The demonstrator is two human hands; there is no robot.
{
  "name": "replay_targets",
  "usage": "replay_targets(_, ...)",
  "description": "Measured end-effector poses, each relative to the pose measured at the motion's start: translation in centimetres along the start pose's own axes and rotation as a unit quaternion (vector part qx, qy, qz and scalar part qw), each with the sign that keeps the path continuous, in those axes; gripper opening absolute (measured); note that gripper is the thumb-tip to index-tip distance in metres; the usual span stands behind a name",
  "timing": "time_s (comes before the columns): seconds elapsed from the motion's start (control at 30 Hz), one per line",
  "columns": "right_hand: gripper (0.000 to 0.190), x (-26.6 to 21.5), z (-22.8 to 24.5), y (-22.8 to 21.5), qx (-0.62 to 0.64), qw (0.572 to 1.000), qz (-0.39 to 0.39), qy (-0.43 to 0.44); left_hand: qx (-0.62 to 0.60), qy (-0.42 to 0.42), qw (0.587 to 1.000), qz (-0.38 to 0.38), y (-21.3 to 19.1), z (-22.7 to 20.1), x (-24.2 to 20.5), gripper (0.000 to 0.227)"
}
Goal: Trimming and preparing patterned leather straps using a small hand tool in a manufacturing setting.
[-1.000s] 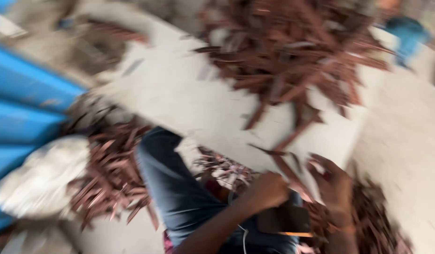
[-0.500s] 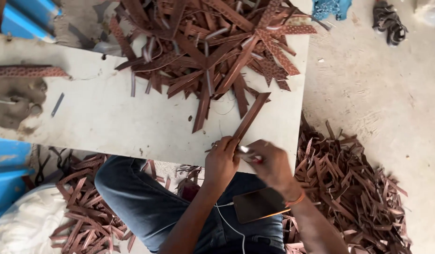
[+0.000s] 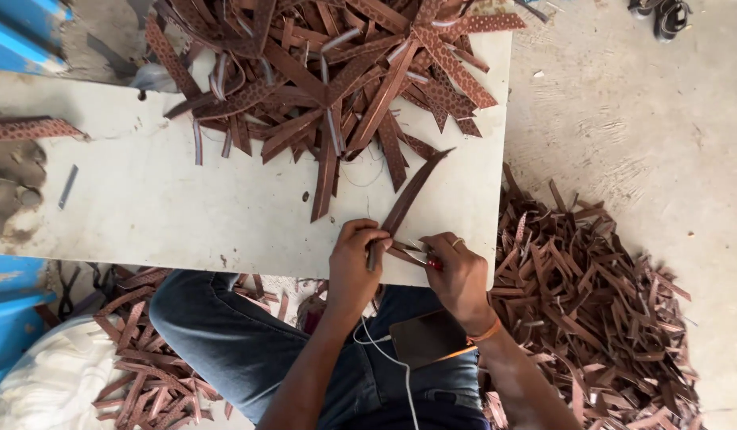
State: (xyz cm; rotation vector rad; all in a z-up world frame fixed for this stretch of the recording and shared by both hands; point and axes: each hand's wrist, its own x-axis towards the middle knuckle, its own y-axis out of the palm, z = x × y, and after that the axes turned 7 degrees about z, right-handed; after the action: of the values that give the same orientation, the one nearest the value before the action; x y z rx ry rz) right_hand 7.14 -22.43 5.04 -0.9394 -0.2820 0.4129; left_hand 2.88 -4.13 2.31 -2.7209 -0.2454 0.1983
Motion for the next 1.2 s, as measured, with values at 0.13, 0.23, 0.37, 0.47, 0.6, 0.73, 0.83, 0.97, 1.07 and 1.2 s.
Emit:
replay_targets(0.13,0.039,0.4,1.2,-1.0,0.021,1.0,-0.005,-0.02,0.064,0.018,0.998,0.002,0.6,-0.4,0.1,0.015)
replay_targets(0.23,0.041,0.4,1.7,-1.0,0.049,0.999,-0.001,-0.021,0.16,0.075,0.984,-0.017,1.1,-1.5,0.4,0.015)
replay_targets(0.37,0.036,-0.5,1.2,-0.1,0.051,0.998,-0.03,-0.014,0.225,0.048,0.972,0.053,0.5,-1.8,1.0,0.017)
replay_targets(0.47,0.037,-0.2,0.9,-0.1,0.037,0.998,-0.039,-0.021,0.172,0.005,0.981,0.088,-0.7,-1.6,1.6,0.015)
replay_targets(0.6,0.055,1.0,2.0,-1.7,0.045,0.999,-0.016,-0.017,0.073,-0.033,0.993,0.082,-1.7,-1.6,1.7,0.005)
replay_targets(0.73,0.034,1.0,1.8,-2.1,0.027,0.997,-0.002,-0.069,0.082,-0.016,0.994,0.075,-1.3,-0.8,2.0,0.004)
replay_targets(0.83,0.027,0.6,2.6,-2.2,-0.024,0.996,-0.005,-0.091,0.104,0.01,0.993,0.063,-1.0,-0.7,1.5,0.004)
replay_targets(0.97,0.021,0.5,1.7,-1.2,-0.047,0.993,0.0,-0.11,0.106,0.024,0.993,0.047,-0.9,-0.8,1.2,0.004)
replay_targets(1.07,0.018,0.7,1.0,-0.6,-0.06,0.992,0.008,-0.114,0.095,0.019,0.994,0.055,-1.0,-0.9,1.3,0.003)
replay_targets(1.2,0.016,0.6,1.5,-0.7,-0.078,0.988,-0.001,-0.136,0.107,0.025,0.992,0.061,-0.8,-0.8,1.0,0.004)
